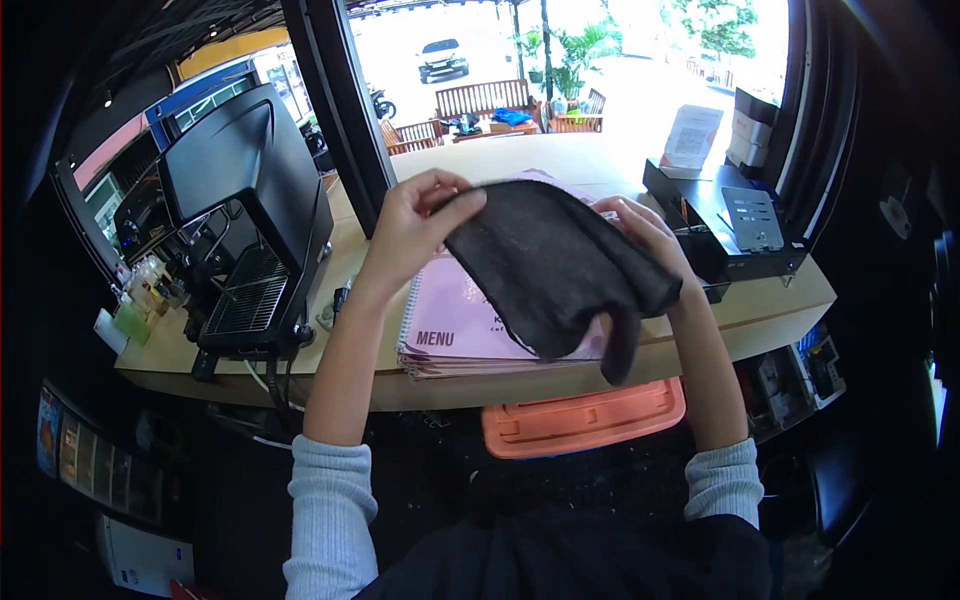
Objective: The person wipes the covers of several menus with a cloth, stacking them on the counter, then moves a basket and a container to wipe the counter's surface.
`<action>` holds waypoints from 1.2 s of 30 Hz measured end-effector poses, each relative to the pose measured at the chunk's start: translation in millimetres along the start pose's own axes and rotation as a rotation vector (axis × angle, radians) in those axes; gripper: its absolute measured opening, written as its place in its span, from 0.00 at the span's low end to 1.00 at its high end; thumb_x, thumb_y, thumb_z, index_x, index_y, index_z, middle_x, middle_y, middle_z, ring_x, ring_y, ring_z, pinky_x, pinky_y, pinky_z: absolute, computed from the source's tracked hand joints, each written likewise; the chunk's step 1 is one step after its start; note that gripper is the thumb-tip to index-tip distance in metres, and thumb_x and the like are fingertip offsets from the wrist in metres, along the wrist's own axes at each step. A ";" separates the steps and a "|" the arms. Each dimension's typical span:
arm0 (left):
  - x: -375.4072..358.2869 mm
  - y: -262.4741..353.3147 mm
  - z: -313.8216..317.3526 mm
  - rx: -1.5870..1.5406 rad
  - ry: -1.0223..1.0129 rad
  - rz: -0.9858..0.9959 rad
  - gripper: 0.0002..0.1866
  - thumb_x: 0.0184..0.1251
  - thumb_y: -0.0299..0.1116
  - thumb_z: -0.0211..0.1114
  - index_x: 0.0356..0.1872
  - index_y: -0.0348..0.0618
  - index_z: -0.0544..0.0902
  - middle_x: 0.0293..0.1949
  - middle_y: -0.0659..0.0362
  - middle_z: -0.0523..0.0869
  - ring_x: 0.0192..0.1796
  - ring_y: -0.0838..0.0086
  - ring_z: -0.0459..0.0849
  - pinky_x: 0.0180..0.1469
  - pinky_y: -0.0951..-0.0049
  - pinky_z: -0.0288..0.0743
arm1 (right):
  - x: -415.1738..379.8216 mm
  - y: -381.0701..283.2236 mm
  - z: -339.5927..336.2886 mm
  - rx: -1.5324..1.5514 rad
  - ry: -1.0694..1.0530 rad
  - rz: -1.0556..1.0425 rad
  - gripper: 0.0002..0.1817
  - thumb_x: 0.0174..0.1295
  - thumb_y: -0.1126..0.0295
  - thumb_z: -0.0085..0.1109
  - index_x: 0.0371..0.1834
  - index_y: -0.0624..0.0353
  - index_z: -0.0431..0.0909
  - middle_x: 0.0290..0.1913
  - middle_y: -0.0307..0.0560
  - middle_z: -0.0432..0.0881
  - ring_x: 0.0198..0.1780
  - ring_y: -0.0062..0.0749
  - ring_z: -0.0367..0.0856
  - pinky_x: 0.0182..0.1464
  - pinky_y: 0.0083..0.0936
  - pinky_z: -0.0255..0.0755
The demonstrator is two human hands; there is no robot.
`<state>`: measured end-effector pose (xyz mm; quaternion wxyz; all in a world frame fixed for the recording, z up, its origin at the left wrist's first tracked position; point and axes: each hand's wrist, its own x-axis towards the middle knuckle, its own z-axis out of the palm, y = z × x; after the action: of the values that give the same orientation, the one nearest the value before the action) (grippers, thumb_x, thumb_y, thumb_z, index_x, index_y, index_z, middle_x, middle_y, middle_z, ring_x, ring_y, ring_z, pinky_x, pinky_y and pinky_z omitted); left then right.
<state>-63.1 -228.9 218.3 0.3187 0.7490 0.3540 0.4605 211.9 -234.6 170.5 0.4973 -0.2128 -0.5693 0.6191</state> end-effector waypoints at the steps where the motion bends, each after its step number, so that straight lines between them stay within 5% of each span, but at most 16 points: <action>1: 12.6 -10.1 4.4 -0.100 0.050 -0.023 0.09 0.57 0.35 0.67 0.35 0.43 0.81 0.25 0.67 0.82 0.23 0.90 0.74 0.21 0.89 0.62 | 8.8 15.5 -8.2 -0.125 -0.049 0.010 0.14 0.61 0.73 0.52 0.50 0.64 0.71 0.43 0.45 0.80 0.43 0.24 0.80 0.44 0.18 0.75; 3: 30.5 -27.7 19.8 -0.144 0.101 -0.043 0.12 0.61 0.40 0.64 0.33 0.41 0.81 0.22 0.67 0.81 0.20 0.89 0.73 0.20 0.87 0.64 | 12.3 50.0 -12.3 -0.212 -0.137 0.102 0.20 0.62 0.70 0.52 0.57 0.64 0.68 0.48 0.45 0.79 0.48 0.23 0.78 0.51 0.21 0.73; 4: 43.4 -48.6 25.3 -0.060 0.045 -0.015 0.13 0.61 0.41 0.64 0.34 0.39 0.81 0.23 0.66 0.81 0.21 0.88 0.74 0.20 0.86 0.65 | -0.1 51.7 5.3 -0.276 -0.285 -0.048 0.22 0.62 0.69 0.53 0.60 0.63 0.66 0.54 0.44 0.74 0.54 0.20 0.72 0.57 0.21 0.68; 5: 52.1 -61.8 33.7 -0.049 -0.003 -0.067 0.14 0.61 0.42 0.63 0.37 0.40 0.80 0.25 0.66 0.81 0.22 0.87 0.74 0.21 0.86 0.66 | 9.1 96.5 -13.8 0.089 -0.101 0.138 0.23 0.63 0.70 0.53 0.61 0.63 0.64 0.56 0.41 0.72 0.56 0.21 0.71 0.59 0.21 0.66; 6: 59.0 -73.2 42.9 -0.038 -0.051 -0.122 0.15 0.62 0.43 0.63 0.39 0.41 0.80 0.26 0.65 0.81 0.23 0.87 0.75 0.21 0.86 0.67 | -1.0 102.9 -8.4 -0.016 -0.028 0.201 0.21 0.64 0.71 0.51 0.60 0.63 0.65 0.57 0.43 0.71 0.55 0.23 0.71 0.59 0.22 0.65; 10: 87.2 -124.5 66.6 -0.123 -0.122 -0.226 0.19 0.63 0.46 0.61 0.42 0.39 0.79 0.27 0.63 0.82 0.22 0.86 0.75 0.23 0.83 0.70 | 14.1 128.9 -63.9 -0.076 0.138 -0.062 0.22 0.61 0.72 0.55 0.58 0.64 0.66 0.55 0.48 0.73 0.53 0.25 0.73 0.57 0.24 0.67; 11: 99.7 -153.6 71.1 0.006 -0.126 -0.139 0.20 0.63 0.46 0.61 0.43 0.38 0.79 0.28 0.61 0.83 0.24 0.83 0.77 0.26 0.80 0.73 | 16.1 115.0 -70.7 -0.413 0.181 -0.117 0.23 0.58 0.72 0.58 0.57 0.65 0.67 0.54 0.49 0.74 0.51 0.27 0.73 0.55 0.25 0.68; 12: 110.4 -173.5 74.5 0.132 -0.129 -0.047 0.21 0.62 0.46 0.61 0.44 0.36 0.78 0.28 0.59 0.84 0.26 0.81 0.79 0.30 0.78 0.75 | 17.0 101.9 -61.2 -0.424 0.193 -0.303 0.20 0.57 0.72 0.59 0.52 0.66 0.71 0.50 0.50 0.76 0.47 0.27 0.74 0.51 0.25 0.70; 14: 119.9 -187.4 82.4 0.357 -0.168 0.003 0.25 0.58 0.47 0.63 0.46 0.33 0.77 0.32 0.53 0.85 0.33 0.73 0.83 0.40 0.72 0.77 | 19.2 48.4 -42.8 -1.135 0.276 -0.488 0.15 0.56 0.72 0.59 0.45 0.66 0.73 0.40 0.50 0.78 0.40 0.27 0.76 0.43 0.23 0.73; 15: 124.3 -195.2 88.3 0.461 -0.269 -0.011 0.28 0.55 0.50 0.64 0.46 0.33 0.77 0.36 0.51 0.84 0.38 0.67 0.83 0.44 0.69 0.76 | 19.0 40.2 -36.4 -1.144 0.288 -0.471 0.15 0.56 0.72 0.59 0.45 0.66 0.73 0.40 0.50 0.78 0.40 0.27 0.76 0.43 0.23 0.73; 17: 129.8 -205.4 100.7 0.691 -0.344 0.043 0.34 0.47 0.56 0.68 0.47 0.35 0.77 0.43 0.48 0.82 0.46 0.59 0.82 0.50 0.64 0.75 | 22.4 35.4 -29.3 -1.840 0.503 0.048 0.11 0.56 0.71 0.56 0.39 0.64 0.73 0.30 0.47 0.76 0.32 0.27 0.77 0.33 0.21 0.73; 23: 154.4 -198.7 111.6 0.950 -0.593 0.037 0.26 0.43 0.50 0.72 0.33 0.34 0.82 0.36 0.46 0.84 0.41 0.58 0.84 0.46 0.64 0.78 | 26.8 63.2 -51.2 -2.682 0.516 -0.323 0.09 0.56 0.71 0.52 0.39 0.63 0.73 0.28 0.43 0.74 0.26 0.28 0.74 0.27 0.22 0.69; 27: 152.5 -197.7 100.0 0.893 -0.632 0.199 0.17 0.40 0.37 0.72 0.24 0.32 0.81 0.28 0.42 0.82 0.34 0.55 0.84 0.40 0.63 0.77 | 35.9 93.3 -94.7 -2.222 0.509 -0.418 0.11 0.58 0.71 0.50 0.41 0.64 0.71 0.31 0.42 0.73 0.29 0.27 0.73 0.30 0.22 0.69; 29: 157.5 -196.5 86.4 0.871 -0.691 0.194 0.16 0.40 0.36 0.71 0.23 0.32 0.80 0.26 0.43 0.82 0.34 0.55 0.84 0.40 0.63 0.78 | 43.1 113.4 -114.3 -1.532 0.556 -0.249 0.11 0.60 0.71 0.47 0.44 0.63 0.71 0.36 0.42 0.73 0.35 0.28 0.74 0.32 0.23 0.70; 30: 158.9 -195.5 79.7 0.849 -0.748 0.189 0.15 0.39 0.35 0.70 0.22 0.32 0.80 0.25 0.44 0.82 0.33 0.55 0.84 0.39 0.64 0.78 | 47.9 111.4 -109.5 -1.526 0.550 -0.255 0.11 0.60 0.71 0.47 0.44 0.63 0.71 0.36 0.42 0.73 0.35 0.28 0.74 0.32 0.23 0.70; 36: 148.4 -174.4 47.1 1.094 -0.559 0.372 0.07 0.40 0.27 0.64 0.23 0.38 0.80 0.21 0.50 0.82 0.30 0.60 0.84 0.37 0.63 0.78 | 55.1 100.3 -78.8 -0.675 0.609 -0.143 0.15 0.58 0.68 0.58 0.47 0.60 0.73 0.42 0.42 0.77 0.45 0.25 0.75 0.45 0.21 0.71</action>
<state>-13.0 -18.5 129.5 -0.1146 0.9441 0.3054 0.0485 217.0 -134.1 74.7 0.5864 -0.4951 -0.5804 0.2723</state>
